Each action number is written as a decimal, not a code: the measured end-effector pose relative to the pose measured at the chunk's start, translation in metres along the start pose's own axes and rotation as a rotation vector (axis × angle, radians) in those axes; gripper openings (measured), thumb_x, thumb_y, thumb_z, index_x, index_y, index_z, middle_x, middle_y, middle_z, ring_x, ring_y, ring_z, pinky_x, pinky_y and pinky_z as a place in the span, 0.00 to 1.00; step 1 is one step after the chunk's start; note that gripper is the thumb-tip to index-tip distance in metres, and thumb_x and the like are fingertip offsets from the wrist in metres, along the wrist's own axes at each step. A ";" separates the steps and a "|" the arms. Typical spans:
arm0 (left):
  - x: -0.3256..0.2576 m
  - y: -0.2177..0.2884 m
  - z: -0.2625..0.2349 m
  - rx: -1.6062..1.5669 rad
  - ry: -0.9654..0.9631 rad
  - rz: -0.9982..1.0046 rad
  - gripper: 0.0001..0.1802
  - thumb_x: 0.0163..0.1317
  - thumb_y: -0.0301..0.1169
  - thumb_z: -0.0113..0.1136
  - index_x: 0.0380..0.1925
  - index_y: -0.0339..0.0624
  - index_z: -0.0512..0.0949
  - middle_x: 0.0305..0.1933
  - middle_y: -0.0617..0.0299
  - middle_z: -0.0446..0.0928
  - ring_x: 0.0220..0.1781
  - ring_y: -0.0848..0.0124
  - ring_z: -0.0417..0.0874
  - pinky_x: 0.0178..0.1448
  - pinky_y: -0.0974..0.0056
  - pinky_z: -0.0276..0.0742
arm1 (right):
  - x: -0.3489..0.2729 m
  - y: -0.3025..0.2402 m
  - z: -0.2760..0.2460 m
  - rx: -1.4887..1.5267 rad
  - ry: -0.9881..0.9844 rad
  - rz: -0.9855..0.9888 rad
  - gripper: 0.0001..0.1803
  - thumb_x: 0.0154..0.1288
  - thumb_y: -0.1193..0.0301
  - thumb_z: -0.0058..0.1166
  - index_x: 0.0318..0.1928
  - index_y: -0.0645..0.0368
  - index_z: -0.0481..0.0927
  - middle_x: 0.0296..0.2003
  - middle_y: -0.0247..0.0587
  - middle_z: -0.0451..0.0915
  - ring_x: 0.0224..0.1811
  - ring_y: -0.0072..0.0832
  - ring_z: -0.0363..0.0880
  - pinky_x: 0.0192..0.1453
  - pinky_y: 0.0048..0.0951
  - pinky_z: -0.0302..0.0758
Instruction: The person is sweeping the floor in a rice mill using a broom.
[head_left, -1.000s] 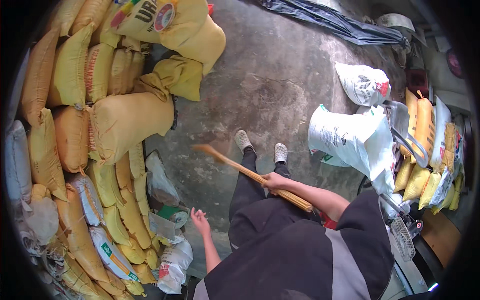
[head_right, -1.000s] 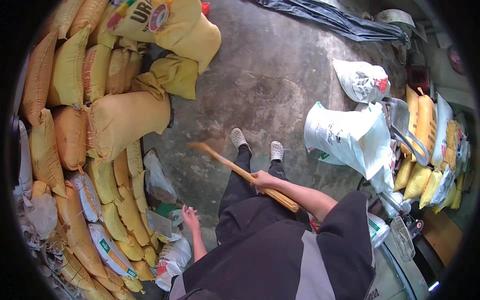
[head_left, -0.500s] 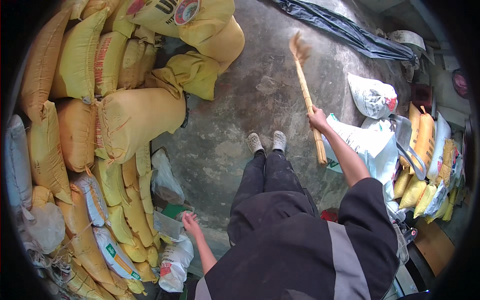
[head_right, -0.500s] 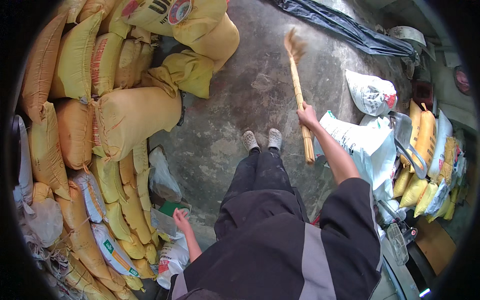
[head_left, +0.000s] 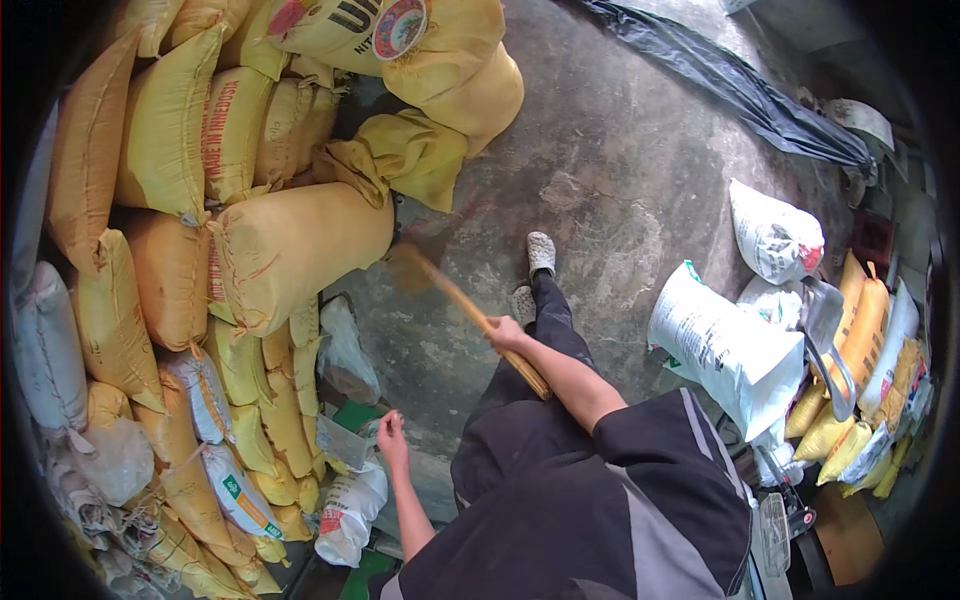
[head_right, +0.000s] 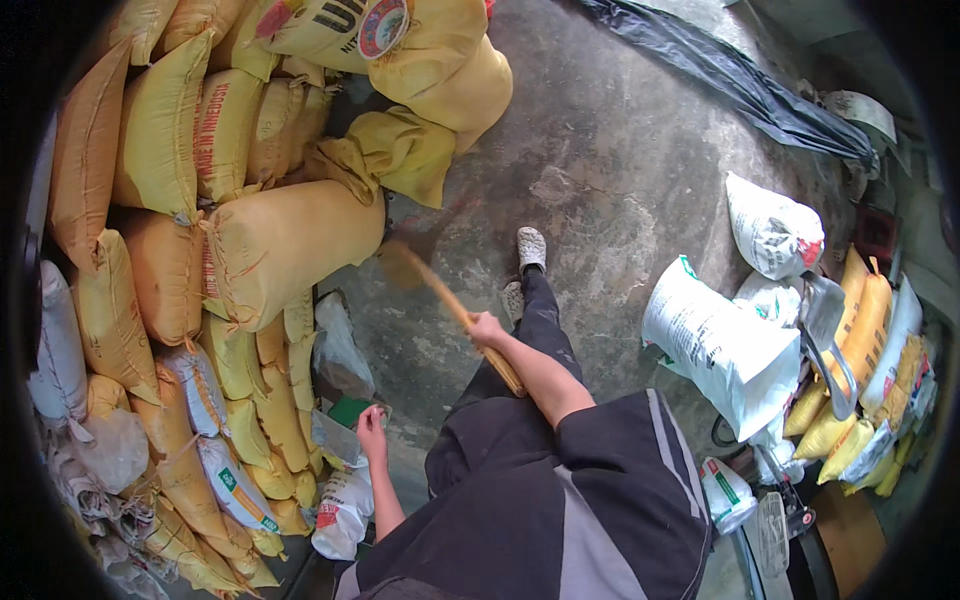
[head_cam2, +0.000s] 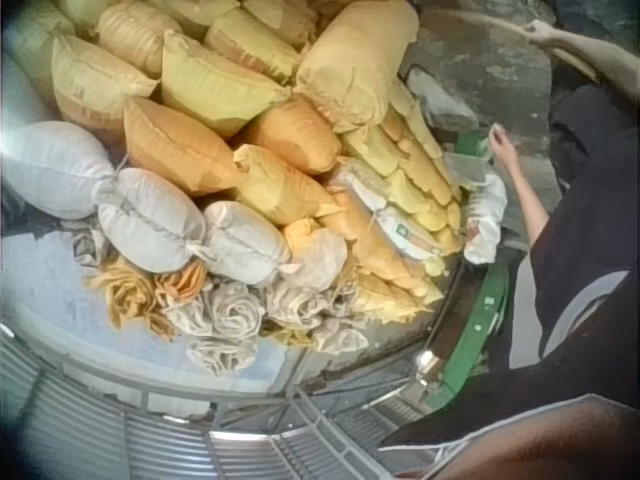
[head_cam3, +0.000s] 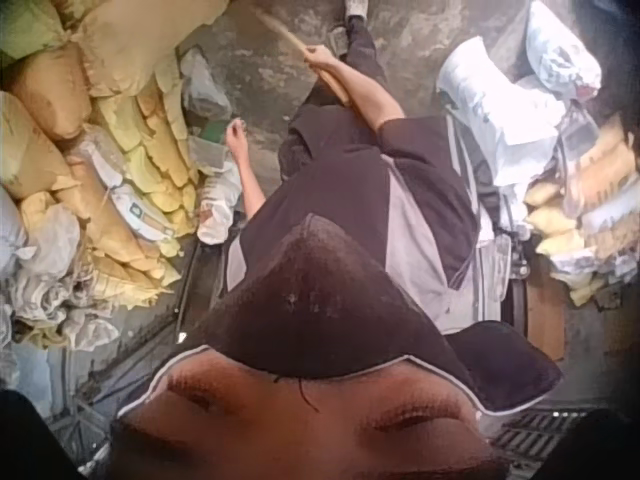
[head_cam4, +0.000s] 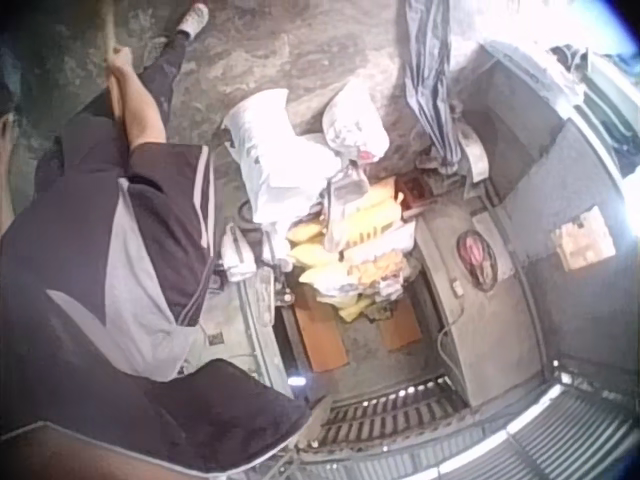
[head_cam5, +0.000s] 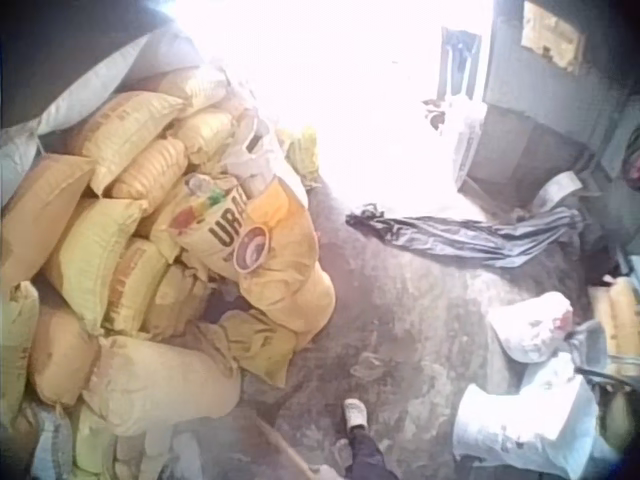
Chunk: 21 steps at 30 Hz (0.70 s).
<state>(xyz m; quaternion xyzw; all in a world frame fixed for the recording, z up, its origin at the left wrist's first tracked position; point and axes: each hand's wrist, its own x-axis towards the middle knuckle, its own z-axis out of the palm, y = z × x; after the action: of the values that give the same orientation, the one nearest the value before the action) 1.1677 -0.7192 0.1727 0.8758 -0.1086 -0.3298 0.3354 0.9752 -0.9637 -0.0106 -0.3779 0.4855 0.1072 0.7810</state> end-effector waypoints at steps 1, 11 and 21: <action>-0.004 0.004 -0.008 0.058 0.002 -0.016 0.15 0.65 0.36 0.50 0.43 0.35 0.73 0.39 0.59 0.76 0.41 0.71 0.77 0.48 0.67 0.72 | 0.006 -0.001 -0.012 0.052 0.108 0.046 0.19 0.55 0.73 0.52 0.50 0.53 0.76 0.17 0.38 0.73 0.13 0.24 0.71 0.16 0.28 0.72; 0.006 0.052 0.026 -0.037 0.071 -0.140 0.16 0.65 0.37 0.49 0.42 0.34 0.73 0.39 0.57 0.77 0.41 0.71 0.77 0.48 0.68 0.71 | -0.084 -0.067 -0.249 -0.090 0.595 0.051 0.23 0.53 0.72 0.52 0.53 0.54 0.72 0.16 0.39 0.74 0.13 0.26 0.74 0.15 0.30 0.73; 0.023 0.044 0.071 -0.028 0.082 -0.114 0.16 0.66 0.41 0.48 0.36 0.38 0.74 0.36 0.60 0.79 0.36 0.74 0.79 0.35 0.72 0.69 | -0.180 -0.130 -0.202 0.170 0.347 -0.002 0.30 0.59 0.71 0.50 0.63 0.52 0.61 0.16 0.35 0.69 0.11 0.23 0.69 0.13 0.27 0.69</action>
<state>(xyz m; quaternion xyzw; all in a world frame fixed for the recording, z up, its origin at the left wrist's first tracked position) 1.1398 -0.7982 0.1504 0.8885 -0.0402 -0.3137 0.3325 0.8167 -1.1576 0.1547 -0.3239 0.6200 -0.0018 0.7146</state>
